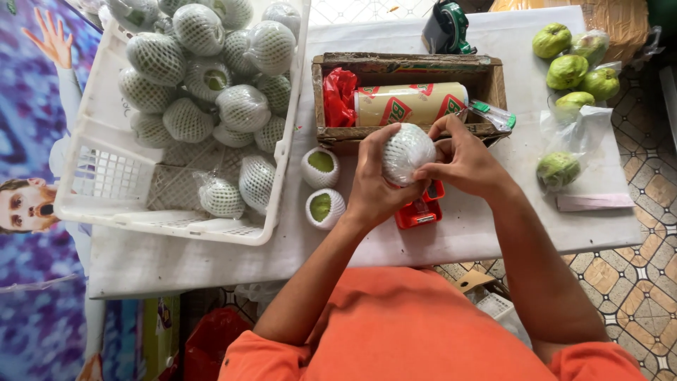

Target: Packaging guavas by placing them in foam nets and wrapping them in plastic film

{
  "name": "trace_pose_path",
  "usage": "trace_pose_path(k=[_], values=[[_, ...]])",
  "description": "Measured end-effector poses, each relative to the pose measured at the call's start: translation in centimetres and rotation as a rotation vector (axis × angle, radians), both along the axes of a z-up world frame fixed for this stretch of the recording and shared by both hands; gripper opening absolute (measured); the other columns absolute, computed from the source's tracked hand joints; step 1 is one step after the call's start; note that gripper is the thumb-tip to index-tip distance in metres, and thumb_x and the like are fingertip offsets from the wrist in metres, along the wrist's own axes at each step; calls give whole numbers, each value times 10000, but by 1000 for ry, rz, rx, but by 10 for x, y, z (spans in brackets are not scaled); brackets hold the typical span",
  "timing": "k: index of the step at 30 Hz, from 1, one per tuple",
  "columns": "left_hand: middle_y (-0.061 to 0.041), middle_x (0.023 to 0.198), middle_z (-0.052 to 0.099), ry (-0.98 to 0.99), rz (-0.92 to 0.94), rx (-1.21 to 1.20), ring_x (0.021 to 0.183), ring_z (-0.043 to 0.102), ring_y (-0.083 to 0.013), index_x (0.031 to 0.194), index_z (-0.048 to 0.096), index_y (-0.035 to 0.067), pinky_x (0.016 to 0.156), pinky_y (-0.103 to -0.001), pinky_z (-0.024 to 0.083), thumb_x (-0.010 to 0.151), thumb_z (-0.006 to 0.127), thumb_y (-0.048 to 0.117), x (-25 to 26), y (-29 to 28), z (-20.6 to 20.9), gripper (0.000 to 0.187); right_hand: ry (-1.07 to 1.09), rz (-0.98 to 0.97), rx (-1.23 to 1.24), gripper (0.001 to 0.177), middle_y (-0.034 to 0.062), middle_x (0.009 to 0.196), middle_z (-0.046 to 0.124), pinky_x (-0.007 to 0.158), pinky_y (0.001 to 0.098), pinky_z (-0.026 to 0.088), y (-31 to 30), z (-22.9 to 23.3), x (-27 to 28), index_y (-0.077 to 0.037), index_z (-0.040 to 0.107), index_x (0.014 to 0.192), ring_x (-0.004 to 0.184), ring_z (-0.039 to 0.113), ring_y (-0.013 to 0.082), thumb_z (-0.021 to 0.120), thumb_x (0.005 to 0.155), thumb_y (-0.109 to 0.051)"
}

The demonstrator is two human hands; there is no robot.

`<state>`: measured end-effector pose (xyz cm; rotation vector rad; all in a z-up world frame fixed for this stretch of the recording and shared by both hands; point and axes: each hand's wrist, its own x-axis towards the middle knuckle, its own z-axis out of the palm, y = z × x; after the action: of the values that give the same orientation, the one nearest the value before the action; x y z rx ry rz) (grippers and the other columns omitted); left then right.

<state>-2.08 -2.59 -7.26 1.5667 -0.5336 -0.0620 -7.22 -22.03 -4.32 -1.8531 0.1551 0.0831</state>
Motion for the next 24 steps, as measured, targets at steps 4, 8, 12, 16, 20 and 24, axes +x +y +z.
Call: trace_pose_path(k=[4,8,12,16,20,24], values=[[-170,1295,562,112,-60,-14,1255,618,-414,1451,511,316,1073,-498,480,592,933,374,0,14,13,959,-13,31,228,549,84,629,616,457,235,442,-8,-8,0,-77,466,1243,484,596,142,825,847,-198],[-187,1278,582,163,-59,-22,1245,627,-405,1461,509,304,1067,-485,476,592,935,385,1,20,15,971,-26,79,280,410,115,639,620,490,264,483,-2,2,-1,-32,462,1269,510,620,161,696,957,-160],[-191,1311,565,132,-24,38,1252,620,-413,1463,497,312,1059,-488,489,606,905,391,-1,26,20,952,32,-51,-225,580,114,629,634,523,341,469,28,19,0,-58,497,1234,532,613,227,816,869,-377],[-206,1347,534,112,13,87,1294,588,-415,1470,490,289,1098,-487,474,619,896,395,1,42,27,949,5,-166,-485,617,62,659,663,588,374,509,54,19,0,-188,510,1196,588,663,240,751,854,-641],[-200,1340,552,187,-54,-26,1316,581,-391,1471,500,305,1135,-475,443,577,934,390,17,58,17,998,-178,-87,-130,620,80,603,601,421,261,487,55,-4,12,-101,505,1223,460,615,170,822,822,-451],[-85,1392,506,489,-270,-302,1196,561,-201,1424,404,175,942,-332,554,597,921,206,31,90,28,976,-152,99,59,402,33,655,520,532,216,471,76,19,17,-108,462,1279,557,579,108,676,939,-90]])
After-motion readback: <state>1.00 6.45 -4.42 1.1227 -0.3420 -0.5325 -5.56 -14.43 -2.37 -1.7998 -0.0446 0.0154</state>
